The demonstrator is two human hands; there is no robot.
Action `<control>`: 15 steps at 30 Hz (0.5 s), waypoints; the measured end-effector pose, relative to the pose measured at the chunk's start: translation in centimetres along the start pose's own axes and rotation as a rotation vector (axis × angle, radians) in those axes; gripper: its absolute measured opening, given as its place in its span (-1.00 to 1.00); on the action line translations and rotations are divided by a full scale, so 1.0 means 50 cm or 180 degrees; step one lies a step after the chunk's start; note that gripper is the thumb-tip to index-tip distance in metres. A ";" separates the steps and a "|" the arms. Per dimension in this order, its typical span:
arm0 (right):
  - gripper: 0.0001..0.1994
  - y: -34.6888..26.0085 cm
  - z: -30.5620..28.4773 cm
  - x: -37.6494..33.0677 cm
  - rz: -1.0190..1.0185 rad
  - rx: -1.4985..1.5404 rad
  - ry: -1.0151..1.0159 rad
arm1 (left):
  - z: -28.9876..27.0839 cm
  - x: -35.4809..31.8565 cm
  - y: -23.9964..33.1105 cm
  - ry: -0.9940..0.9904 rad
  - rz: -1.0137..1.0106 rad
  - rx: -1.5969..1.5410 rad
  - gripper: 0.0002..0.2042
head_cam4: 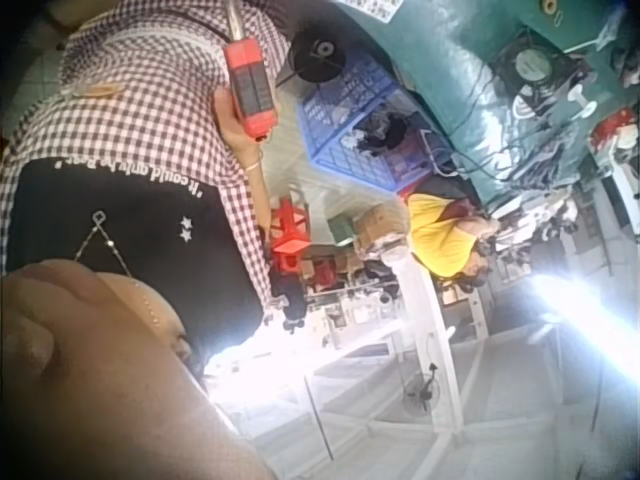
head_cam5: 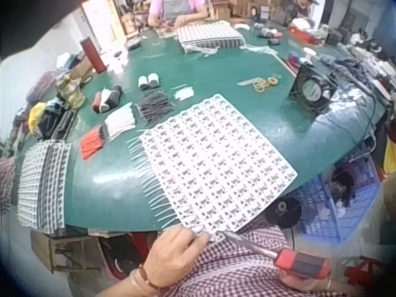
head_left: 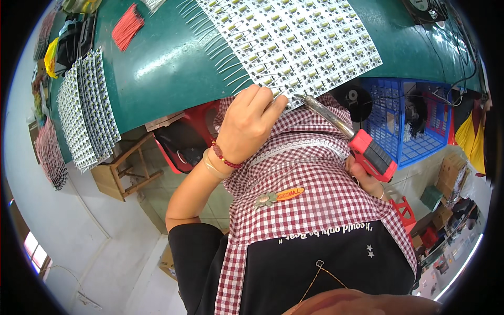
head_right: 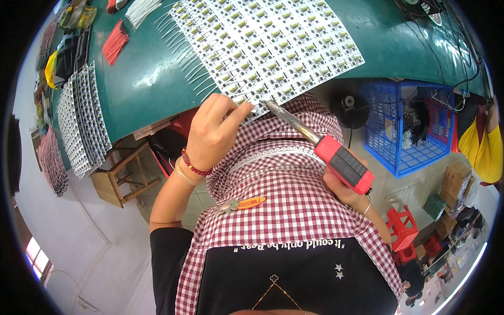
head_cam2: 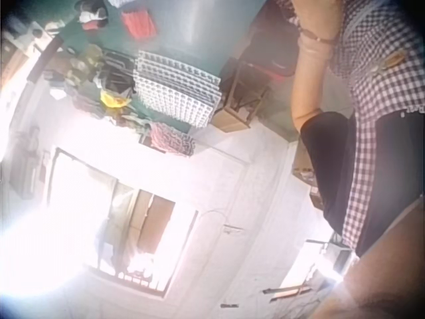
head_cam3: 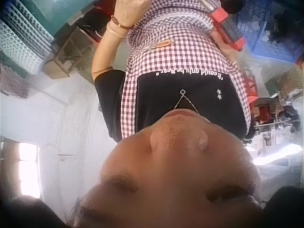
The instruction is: The person uses a soldering iron to attach white wires to a large LED panel on a green workbench. They repeatedly pick up wires, position them on the panel, and apply the soldering iron to secure the connections. The task is performed in a workshop environment with other workers visible in the background.
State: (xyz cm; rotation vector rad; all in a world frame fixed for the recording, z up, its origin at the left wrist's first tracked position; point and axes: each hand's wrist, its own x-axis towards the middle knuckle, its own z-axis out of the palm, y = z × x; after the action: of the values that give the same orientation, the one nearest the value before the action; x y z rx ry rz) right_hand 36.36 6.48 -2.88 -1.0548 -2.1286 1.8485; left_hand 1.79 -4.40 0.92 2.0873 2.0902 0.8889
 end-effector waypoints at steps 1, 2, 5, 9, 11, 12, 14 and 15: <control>-0.82 -0.006 -0.001 0.003 0.0002 0.0028 -0.0035 | -0.001 0.000 0.001 -0.0005 -0.0013 0.0007 -0.75; -0.82 -0.008 -0.001 0.003 0.0049 0.0075 -0.0053 | -0.001 0.000 0.001 -0.0010 -0.0025 0.0014 -0.75; -0.83 -0.008 0.006 -0.001 0.0148 -0.0047 0.0034 | 0.000 -0.001 0.002 0.0005 -0.0026 0.0010 -0.75; -0.82 -0.025 0.012 0.004 -0.0064 -0.0272 0.0106 | 0.002 -0.001 0.001 0.0020 -0.0014 -0.0005 -0.75; -0.80 -0.014 0.007 -0.001 -0.0005 -0.0194 0.0054 | 0.000 -0.002 0.001 0.0015 -0.0026 -0.0009 -0.75; -0.80 -0.012 0.005 -0.003 0.0034 -0.0131 0.0040 | -0.001 -0.002 0.000 0.0012 -0.0032 -0.0010 -0.75; -0.80 -0.009 0.002 -0.005 0.0067 -0.0012 0.0047 | -0.002 -0.002 0.001 -0.0003 -0.0030 -0.0016 -0.75; -0.80 -0.012 0.002 -0.004 0.0076 0.0092 0.0052 | -0.002 -0.002 0.001 -0.0011 -0.0031 -0.0019 -0.75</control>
State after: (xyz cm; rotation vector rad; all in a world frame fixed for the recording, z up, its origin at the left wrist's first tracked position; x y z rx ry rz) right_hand 36.24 6.28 -2.30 -1.0899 -2.0830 1.8684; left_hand 1.81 -4.52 0.98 2.0724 2.0918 0.8885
